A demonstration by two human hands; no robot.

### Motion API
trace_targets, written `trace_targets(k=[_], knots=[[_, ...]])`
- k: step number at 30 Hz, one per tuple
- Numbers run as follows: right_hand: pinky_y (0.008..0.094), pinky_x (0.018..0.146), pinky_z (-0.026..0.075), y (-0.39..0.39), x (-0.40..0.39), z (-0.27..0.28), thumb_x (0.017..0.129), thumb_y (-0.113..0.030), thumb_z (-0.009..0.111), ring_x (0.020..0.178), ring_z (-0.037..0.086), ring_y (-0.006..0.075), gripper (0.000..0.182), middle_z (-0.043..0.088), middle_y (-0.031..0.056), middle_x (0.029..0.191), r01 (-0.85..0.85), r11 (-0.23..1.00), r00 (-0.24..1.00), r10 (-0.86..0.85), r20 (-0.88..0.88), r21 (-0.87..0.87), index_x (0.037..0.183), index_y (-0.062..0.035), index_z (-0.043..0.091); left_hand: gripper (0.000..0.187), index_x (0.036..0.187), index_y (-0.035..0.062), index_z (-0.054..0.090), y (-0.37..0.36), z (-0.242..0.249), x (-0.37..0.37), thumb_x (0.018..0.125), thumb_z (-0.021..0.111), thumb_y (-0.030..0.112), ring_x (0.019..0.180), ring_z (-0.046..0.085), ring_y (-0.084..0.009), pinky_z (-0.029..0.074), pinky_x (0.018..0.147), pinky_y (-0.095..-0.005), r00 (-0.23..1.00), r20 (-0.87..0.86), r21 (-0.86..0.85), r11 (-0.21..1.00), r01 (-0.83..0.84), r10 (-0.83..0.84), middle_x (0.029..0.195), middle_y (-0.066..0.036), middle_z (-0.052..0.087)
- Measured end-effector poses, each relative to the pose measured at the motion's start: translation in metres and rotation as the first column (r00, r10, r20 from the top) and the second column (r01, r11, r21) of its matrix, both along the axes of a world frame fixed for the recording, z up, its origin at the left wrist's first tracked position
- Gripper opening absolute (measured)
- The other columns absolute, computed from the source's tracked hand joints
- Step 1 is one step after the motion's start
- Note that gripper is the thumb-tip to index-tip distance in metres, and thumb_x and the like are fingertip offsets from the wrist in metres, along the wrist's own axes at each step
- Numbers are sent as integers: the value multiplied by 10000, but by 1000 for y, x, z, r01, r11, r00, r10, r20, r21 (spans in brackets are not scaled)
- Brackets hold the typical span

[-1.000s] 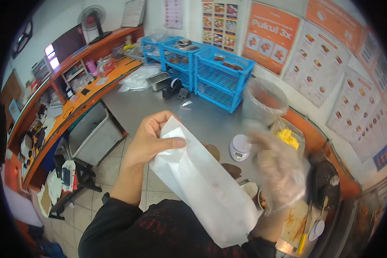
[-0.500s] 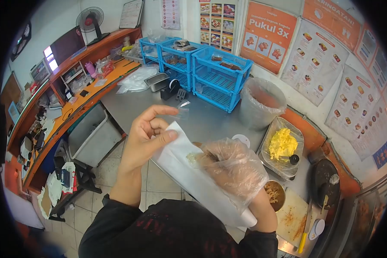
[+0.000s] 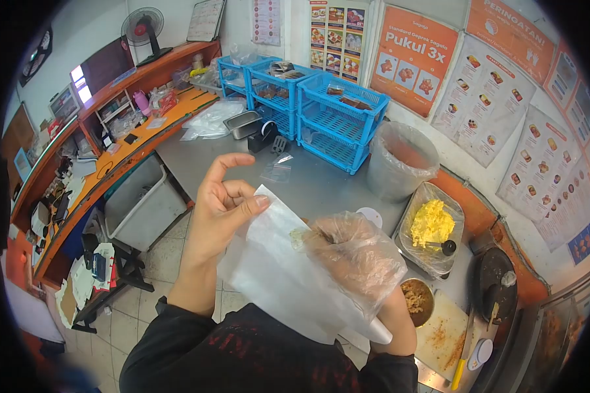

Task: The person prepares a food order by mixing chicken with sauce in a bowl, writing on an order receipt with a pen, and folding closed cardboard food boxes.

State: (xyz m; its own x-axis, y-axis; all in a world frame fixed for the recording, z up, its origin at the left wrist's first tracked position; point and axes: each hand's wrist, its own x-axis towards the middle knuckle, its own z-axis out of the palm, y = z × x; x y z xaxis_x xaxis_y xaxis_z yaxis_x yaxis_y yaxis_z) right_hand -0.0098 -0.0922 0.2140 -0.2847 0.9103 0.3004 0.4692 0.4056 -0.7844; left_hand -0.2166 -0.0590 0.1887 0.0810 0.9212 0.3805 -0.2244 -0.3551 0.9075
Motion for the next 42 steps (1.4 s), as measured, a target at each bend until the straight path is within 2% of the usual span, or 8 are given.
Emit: trace_targets(k=[8,15,20,24,31,35,37,42], knots=[[329,547,407,-2,2,6,810,-188,571,564,520,199,177,558,112,637,-13,998,999,10,44,65,765,-22,615,595,1249,13,345,6,-6,-9,770,698,31,631,566,-61,409,593,-198,996,-4,-4,996,88,-88,732,-39,651],[324,546,422,-5,22,27,823,-222,558,567,525,182,212,603,104,668,31,994,982,-50,180,108,814,-32,652,294,1041,-17,615,23,-37,-24,754,671,13,707,587,-86,456,655,-250,787,-495,70,886,459,-369,832,-53,670],[295,599,449,-6,74,-2,808,-357,552,643,562,162,344,656,40,795,-30,997,914,57,-402,72,883,-44,673,106,785,-13,690,35,-39,-26,697,713,41,725,627,-153,485,671,-246,929,-357,316,922,223,-102,840,-140,674],[270,634,476,6,106,-66,814,-355,566,708,600,155,372,673,59,919,240,958,938,-188,292,-155,1076,-104,646,155,583,43,632,44,-38,-25,651,757,104,698,638,-199,501,607,-270,960,-146,402,873,277,-237,824,-195,662],[298,718,497,-32,80,-62,764,-278,553,855,627,178,415,651,70,1066,-113,878,878,-131,-460,-465,1133,-101,623,202,557,55,546,53,-40,-18,684,701,34,674,620,-180,503,586,-251,963,-46,305,914,267,-266,851,-199,650],[395,943,424,-29,92,-120,745,-27,621,1123,531,296,571,526,166,1232,-294,956,679,211,-703,4,1279,-21,419,206,570,47,510,61,-49,-9,722,627,-26,680,609,-168,510,582,-246,955,146,155,959,236,-259,848,-190,634],[367,921,441,-43,80,-101,715,17,654,1113,535,276,560,541,153,1203,51,999,874,-40,-485,9,1233,-18,445,211,571,47,500,61,-53,-3,736,603,-36,684,606,-165,510,581,-246,950,175,97,965,244,-258,840,-181,630],[269,747,478,-50,80,-98,742,78,626,830,587,113,257,634,61,899,242,941,656,-339,-675,-237,988,7,599,209,572,48,497,68,-63,10,745,582,-31,685,601,-157,506,581,-254,965,81,50,968,247,-250,836,-166,632]])
